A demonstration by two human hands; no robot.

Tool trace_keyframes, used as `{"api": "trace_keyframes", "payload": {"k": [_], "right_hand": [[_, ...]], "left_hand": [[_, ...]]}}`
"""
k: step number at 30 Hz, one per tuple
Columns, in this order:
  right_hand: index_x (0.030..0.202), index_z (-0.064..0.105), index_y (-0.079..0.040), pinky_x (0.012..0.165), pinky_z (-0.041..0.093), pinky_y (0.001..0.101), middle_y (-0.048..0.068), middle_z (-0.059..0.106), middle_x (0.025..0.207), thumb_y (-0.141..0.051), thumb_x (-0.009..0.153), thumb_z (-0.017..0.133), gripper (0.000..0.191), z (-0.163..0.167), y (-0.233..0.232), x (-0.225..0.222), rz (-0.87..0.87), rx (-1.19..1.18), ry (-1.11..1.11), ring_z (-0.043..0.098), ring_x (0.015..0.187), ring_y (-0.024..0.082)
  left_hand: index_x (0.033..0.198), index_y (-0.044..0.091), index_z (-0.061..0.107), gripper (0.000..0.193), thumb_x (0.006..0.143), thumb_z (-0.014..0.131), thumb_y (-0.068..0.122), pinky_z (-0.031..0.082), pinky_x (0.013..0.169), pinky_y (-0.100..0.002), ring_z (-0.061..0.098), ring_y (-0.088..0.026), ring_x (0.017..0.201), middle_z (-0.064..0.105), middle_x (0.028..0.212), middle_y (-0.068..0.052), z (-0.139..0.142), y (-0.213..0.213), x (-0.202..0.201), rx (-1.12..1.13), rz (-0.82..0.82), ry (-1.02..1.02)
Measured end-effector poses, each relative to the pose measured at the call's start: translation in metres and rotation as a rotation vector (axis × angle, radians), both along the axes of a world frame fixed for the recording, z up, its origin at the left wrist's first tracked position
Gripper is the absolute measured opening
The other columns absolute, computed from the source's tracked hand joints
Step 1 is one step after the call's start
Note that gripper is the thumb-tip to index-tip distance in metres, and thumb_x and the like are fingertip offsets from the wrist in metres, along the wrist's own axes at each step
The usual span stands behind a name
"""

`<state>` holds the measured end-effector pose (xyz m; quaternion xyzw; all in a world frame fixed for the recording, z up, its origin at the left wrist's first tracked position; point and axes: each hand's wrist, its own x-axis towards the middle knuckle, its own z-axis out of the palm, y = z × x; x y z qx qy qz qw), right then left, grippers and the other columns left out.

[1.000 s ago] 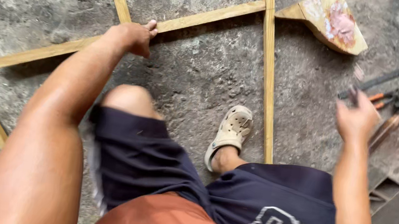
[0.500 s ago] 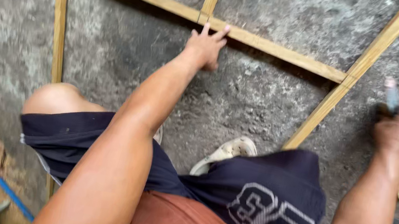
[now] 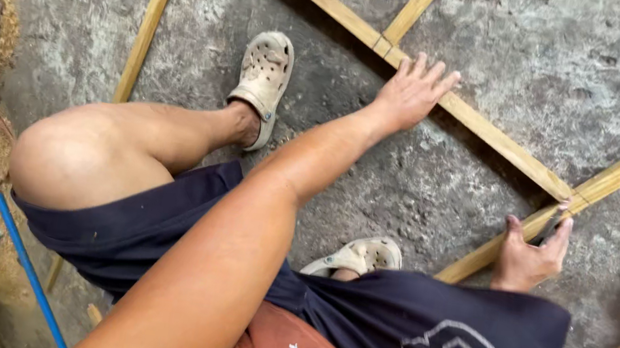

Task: The person sits on the floor of a workshop among wooden frame parts, scoops pink wood filler from a board with a small knife, and spreads the filler into the joints and end-grain of the frame pieces, working on one joint after another and repositioning the frame between joints.

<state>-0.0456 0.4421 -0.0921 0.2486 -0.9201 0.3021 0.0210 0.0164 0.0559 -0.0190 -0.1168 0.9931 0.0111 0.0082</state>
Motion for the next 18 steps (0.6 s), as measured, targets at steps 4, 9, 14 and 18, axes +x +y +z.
{"api": "trace_keyframes", "payload": {"k": [4,9,14,18], "right_hand": [[0.147,0.060,0.007,0.096,0.057,0.0462,0.023,0.064,0.123,-0.016,0.087,0.090,0.071,-0.002,-0.011,0.001,-0.202,-0.009,-0.166,0.066,0.109,0.039],[0.134,0.062,0.006,0.093,0.056,0.0471,0.022,0.064,0.116,-0.012,0.081,0.089,0.063,0.005,-0.011,-0.005,-0.201,-0.022,-0.131,0.066,0.105,0.040],[0.141,0.061,0.003,0.097,0.056,0.0456,0.021,0.065,0.120,-0.011,0.082,0.086,0.066,0.028,-0.018,-0.007,-0.211,-0.109,-0.138,0.066,0.109,0.038],[0.140,0.063,0.000,0.096,0.056,0.0442,0.020,0.068,0.125,-0.008,0.078,0.084,0.066,0.038,-0.021,-0.010,-0.183,-0.065,-0.049,0.066,0.105,0.036]], "left_hand": [[0.132,0.014,0.060,0.043,0.089,0.057,0.014,0.044,0.092,-0.068,0.058,-0.039,0.113,0.061,0.119,-0.013,-0.012,-0.007,-0.011,0.021,0.001,-0.138],[0.116,0.018,0.063,0.022,0.095,0.058,0.020,0.045,0.089,-0.073,0.062,-0.033,0.108,0.061,0.112,-0.006,-0.032,-0.017,-0.011,0.038,-0.129,-0.177],[0.117,0.019,0.064,0.026,0.092,0.058,0.017,0.045,0.087,-0.074,0.063,-0.037,0.101,0.061,0.109,-0.007,-0.052,-0.022,-0.005,0.051,-0.156,-0.120],[0.114,0.014,0.065,0.022,0.093,0.059,0.018,0.045,0.089,-0.073,0.063,-0.038,0.100,0.061,0.111,-0.010,-0.059,-0.023,-0.004,-0.004,-0.196,-0.082]]}}
